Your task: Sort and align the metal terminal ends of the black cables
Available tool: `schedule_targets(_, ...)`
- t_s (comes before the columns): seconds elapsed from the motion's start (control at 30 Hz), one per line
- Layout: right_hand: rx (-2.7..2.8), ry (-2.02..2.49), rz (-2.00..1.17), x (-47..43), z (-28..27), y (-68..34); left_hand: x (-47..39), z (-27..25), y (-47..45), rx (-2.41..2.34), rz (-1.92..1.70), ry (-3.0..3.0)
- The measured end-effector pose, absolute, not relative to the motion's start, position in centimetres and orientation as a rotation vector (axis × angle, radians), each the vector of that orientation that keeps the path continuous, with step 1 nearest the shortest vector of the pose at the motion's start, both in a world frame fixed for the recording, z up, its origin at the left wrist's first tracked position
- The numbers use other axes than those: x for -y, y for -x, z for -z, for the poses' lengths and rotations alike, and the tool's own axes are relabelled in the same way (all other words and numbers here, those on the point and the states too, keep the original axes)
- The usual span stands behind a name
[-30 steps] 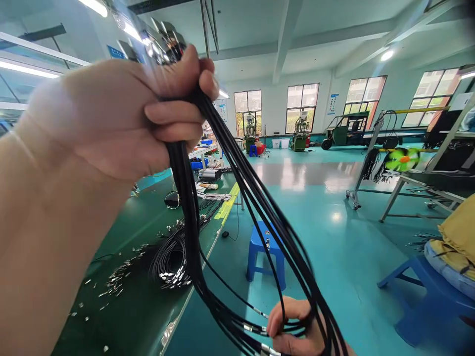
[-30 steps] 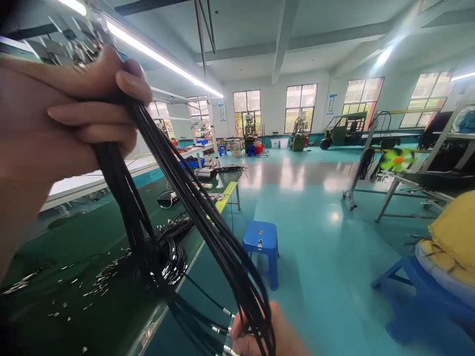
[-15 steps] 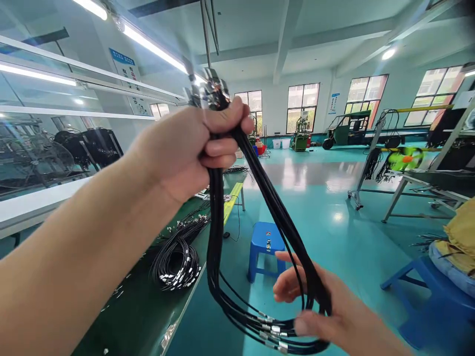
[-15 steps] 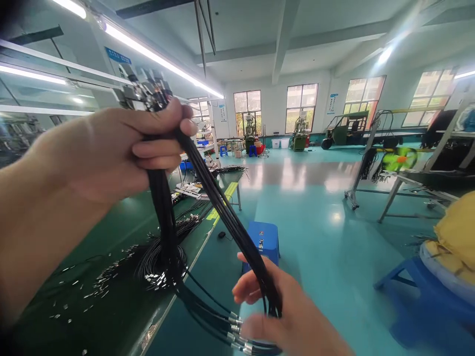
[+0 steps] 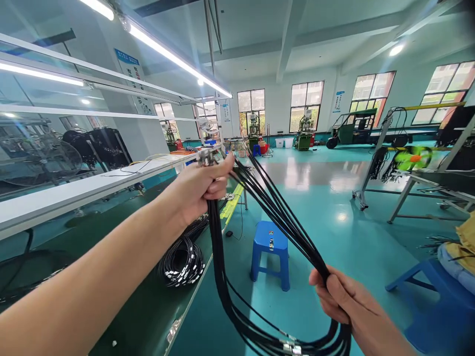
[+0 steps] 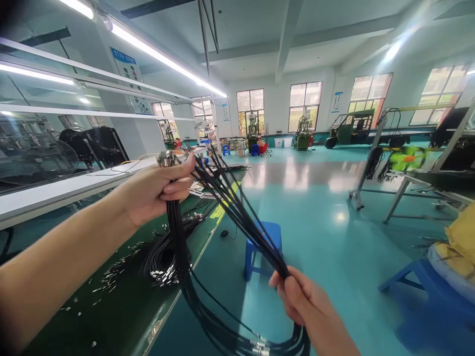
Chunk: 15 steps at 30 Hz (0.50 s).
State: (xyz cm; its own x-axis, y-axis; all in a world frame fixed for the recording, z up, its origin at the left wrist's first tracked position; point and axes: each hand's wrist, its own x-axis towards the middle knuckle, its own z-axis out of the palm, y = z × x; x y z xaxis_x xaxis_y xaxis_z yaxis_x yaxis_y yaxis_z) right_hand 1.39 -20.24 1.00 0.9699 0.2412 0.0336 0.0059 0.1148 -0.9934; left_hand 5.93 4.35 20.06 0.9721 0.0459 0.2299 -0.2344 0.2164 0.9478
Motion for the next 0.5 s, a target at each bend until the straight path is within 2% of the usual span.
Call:
schedule_targets(0.2,0.260,1.733,-0.228,19.7,3.3,-4.1,-7.6,-16.1,-5.5,-0.033,-0.246,-1.197)
schedule_targets(0.33,0.565,1.897,-0.293,15.0,3.8,-3.9,-3.6,-16.7,-4.0,0.183,-0.163,-1.187)
schedule_targets(0.5,0.806,1.971,-0.543,7.0,4.4,-1.8,1.1,-17.1,-5.2,0.233,-0.122,-1.165)
